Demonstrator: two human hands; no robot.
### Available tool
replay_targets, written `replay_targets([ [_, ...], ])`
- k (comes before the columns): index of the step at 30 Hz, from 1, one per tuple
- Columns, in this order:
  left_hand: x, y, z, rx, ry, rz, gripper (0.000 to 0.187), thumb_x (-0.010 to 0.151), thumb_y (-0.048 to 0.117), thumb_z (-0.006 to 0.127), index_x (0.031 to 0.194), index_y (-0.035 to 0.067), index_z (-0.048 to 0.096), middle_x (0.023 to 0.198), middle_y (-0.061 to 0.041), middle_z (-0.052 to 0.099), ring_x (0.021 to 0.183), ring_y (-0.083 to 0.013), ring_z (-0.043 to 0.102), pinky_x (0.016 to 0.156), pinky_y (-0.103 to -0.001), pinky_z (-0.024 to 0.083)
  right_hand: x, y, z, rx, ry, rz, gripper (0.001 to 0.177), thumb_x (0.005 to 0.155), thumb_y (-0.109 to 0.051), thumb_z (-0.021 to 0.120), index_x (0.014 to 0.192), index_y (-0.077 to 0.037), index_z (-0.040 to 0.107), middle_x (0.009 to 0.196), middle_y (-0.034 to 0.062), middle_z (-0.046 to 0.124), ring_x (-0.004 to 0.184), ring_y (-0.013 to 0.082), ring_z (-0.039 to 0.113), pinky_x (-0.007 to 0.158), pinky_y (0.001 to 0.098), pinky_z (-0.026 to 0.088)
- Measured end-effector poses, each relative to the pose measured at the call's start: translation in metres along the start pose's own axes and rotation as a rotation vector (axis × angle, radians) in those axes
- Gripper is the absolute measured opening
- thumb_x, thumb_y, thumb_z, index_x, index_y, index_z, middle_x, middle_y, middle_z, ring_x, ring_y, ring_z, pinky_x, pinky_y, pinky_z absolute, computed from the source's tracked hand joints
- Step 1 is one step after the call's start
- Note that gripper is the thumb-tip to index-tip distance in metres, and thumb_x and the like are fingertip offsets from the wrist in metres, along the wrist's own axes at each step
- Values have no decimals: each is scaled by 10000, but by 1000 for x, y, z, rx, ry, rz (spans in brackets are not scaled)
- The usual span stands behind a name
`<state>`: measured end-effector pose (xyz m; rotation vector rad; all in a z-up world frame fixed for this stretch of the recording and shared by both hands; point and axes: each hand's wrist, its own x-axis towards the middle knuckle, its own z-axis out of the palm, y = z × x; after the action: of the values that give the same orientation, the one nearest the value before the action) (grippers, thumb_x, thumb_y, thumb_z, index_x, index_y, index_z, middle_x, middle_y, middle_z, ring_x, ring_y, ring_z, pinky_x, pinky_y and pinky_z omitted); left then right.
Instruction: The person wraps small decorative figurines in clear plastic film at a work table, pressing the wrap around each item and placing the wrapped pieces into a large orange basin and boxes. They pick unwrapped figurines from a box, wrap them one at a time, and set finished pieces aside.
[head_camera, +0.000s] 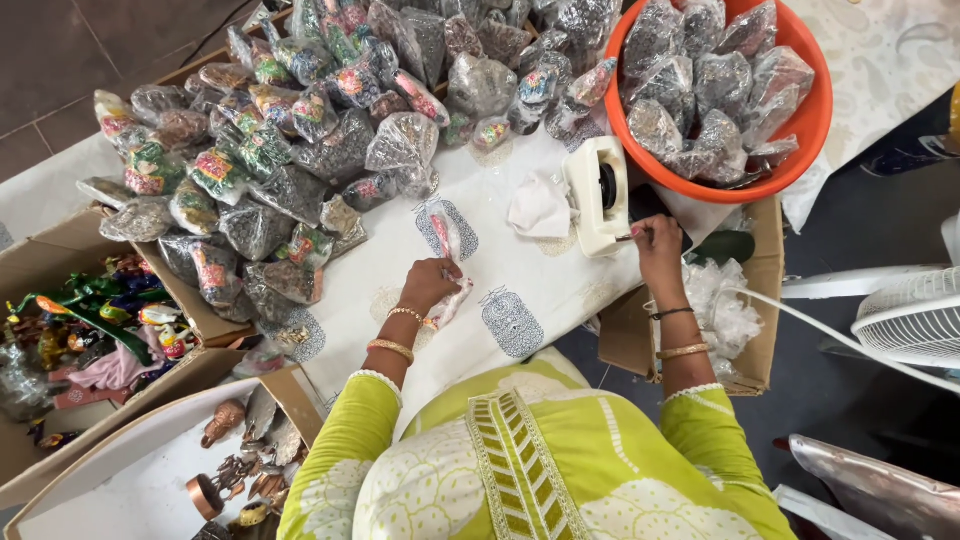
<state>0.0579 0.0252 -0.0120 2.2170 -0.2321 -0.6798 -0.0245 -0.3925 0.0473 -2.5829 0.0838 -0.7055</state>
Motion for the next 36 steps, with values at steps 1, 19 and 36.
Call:
replay_targets([
  [1,0,-1,-1,0,0,-2,306,675,151,849,975,125,801,944,-81,790,838,-207,756,833,-309,597,0,-2,-2,1,-2,1,80,899,-13,712,946,-55,662,909,101,624,857,267,555,781,397,467],
  [19,10,-17,3,-159,-52,-10,318,678,92,873,989,95,805,886,-91,784,751,-170,761,698,-291,627,-69,10,61,662,33,572,62,1080,-97,565,1106,-72,514,979,-4,598,867,68,573,753,233,506],
  [36,17,-18,6,-203,-91,-56,282,684,61,866,957,87,799,921,-86,786,760,-165,768,696,-296,638,-106,-84,93,579,-196,418,260,1108,-305,495,1034,-55,484,914,36,526,872,125,512,830,302,475],
])
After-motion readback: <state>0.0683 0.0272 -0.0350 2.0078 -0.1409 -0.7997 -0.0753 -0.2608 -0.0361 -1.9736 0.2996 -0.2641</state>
